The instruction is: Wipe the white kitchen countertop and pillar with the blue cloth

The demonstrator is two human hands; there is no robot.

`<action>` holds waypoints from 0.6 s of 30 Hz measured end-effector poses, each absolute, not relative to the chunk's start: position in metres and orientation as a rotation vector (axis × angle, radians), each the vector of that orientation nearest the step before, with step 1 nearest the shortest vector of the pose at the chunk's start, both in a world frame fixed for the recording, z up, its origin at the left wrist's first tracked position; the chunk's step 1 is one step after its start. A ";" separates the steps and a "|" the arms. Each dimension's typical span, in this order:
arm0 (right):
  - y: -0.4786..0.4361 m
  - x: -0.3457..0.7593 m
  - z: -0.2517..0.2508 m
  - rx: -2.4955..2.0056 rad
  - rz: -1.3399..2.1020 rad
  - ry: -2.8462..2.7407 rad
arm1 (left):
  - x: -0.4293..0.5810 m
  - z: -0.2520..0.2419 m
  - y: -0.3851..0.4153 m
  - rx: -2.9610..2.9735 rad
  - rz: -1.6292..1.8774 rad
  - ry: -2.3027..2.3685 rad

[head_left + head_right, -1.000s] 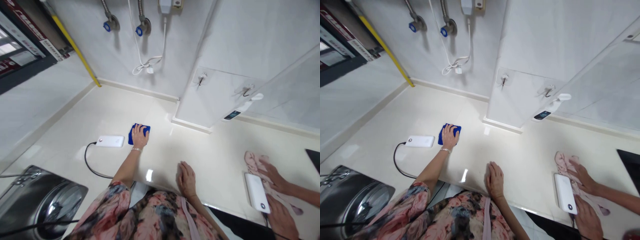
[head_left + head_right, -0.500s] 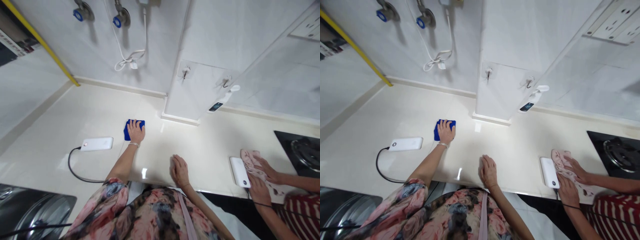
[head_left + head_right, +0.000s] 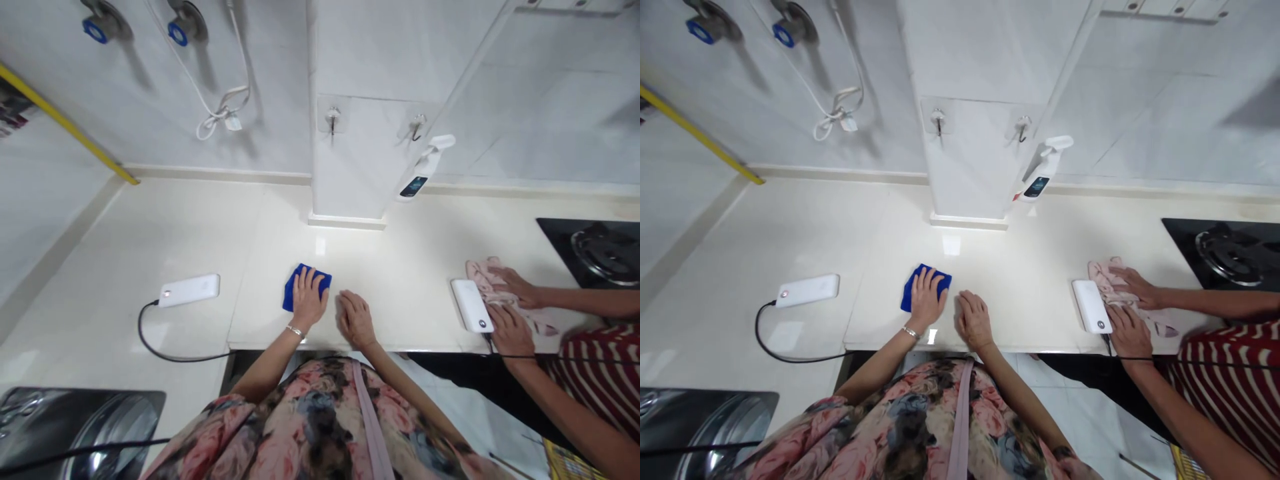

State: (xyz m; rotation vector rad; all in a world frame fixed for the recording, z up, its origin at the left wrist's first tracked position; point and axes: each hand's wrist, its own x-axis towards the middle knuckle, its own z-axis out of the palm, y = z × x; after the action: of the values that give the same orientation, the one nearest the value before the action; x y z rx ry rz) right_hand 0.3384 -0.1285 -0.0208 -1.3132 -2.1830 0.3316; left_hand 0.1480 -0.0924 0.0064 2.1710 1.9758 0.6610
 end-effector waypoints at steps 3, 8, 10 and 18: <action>-0.128 0.340 -0.024 -1.316 0.316 -2.177 | 0.160 0.005 -0.112 2.222 0.664 1.838; -0.130 0.345 -0.030 -1.281 0.290 -2.168 | 0.158 0.005 -0.133 2.247 0.667 1.648; -0.130 0.347 -0.031 -1.264 0.288 -2.168 | 0.154 0.007 -0.139 2.238 0.667 1.619; -0.134 0.349 -0.024 -1.262 0.304 -2.158 | 0.148 0.006 -0.168 2.201 0.663 1.613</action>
State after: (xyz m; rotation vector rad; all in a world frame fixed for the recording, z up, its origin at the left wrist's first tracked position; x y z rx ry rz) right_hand 0.3491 -0.1336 -0.0243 -1.2622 -2.1581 0.3038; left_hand 0.1480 -0.1685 0.0064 2.2009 1.6126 0.6634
